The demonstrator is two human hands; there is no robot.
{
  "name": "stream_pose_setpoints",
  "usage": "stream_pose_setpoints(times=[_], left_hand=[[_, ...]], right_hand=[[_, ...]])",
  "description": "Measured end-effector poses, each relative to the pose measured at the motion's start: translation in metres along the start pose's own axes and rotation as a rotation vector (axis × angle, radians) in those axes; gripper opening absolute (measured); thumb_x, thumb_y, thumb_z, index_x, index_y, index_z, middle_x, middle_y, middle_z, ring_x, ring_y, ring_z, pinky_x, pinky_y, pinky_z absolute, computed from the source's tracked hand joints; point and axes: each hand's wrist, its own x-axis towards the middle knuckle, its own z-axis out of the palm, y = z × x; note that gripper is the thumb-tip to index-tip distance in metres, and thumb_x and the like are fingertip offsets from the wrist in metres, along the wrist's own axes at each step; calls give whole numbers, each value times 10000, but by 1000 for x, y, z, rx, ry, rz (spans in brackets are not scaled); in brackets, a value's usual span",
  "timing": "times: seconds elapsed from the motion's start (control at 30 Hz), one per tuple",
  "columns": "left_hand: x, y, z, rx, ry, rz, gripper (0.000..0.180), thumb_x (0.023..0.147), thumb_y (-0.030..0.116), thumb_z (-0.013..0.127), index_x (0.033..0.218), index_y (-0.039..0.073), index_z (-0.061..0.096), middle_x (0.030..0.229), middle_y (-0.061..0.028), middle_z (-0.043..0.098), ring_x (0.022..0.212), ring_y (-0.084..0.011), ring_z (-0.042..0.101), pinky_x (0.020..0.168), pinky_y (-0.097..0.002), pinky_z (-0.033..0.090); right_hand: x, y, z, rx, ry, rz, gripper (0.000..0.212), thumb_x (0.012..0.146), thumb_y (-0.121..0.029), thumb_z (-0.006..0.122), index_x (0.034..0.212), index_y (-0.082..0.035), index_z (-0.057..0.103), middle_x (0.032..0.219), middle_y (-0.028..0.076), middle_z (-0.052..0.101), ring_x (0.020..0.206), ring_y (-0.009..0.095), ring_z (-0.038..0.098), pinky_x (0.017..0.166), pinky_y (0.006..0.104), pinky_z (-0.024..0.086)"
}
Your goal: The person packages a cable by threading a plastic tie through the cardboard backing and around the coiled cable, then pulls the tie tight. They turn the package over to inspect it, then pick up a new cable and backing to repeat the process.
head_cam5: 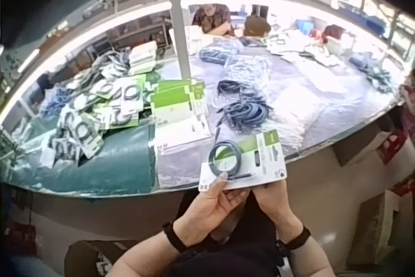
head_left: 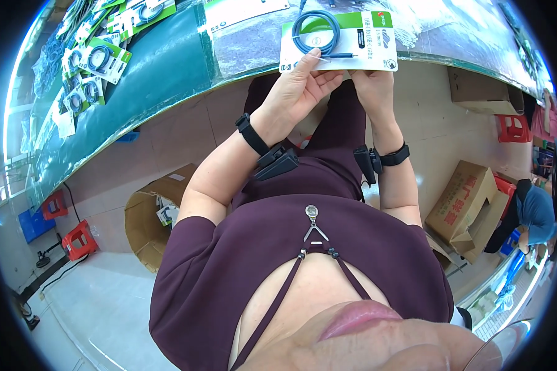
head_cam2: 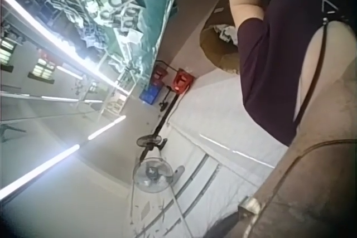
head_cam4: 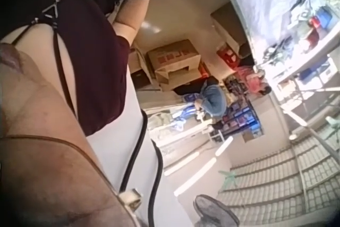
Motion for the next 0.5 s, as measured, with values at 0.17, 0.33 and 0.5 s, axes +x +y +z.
stream_pose_setpoints(times=[0.17,0.33,0.5], left_hand=[[-1,-1,-2,32,5,-23,294,924,212,621,1148,38,541,1060,-132,642,960,-258,653,849,-403,563],[0,4,-7,-6,1,35,306,930,215,612,1162,32,537,1069,-135,640,970,-260,652,845,-401,563],[-9,1,3,17,-8,-61,305,928,201,614,1164,25,534,1058,-132,643,952,-250,658,835,-392,567]], right_hand=[[-5,4,0,-19,39,-6,169,877,-5,614,1043,30,620,934,58,669,865,121,619,768,265,483],[-15,-7,-5,-205,-4,-165,177,882,5,602,1058,18,621,953,64,669,870,127,621,767,273,489],[-16,12,-2,-51,103,-17,168,813,-3,659,978,17,639,868,111,672,819,177,647,726,308,499]])
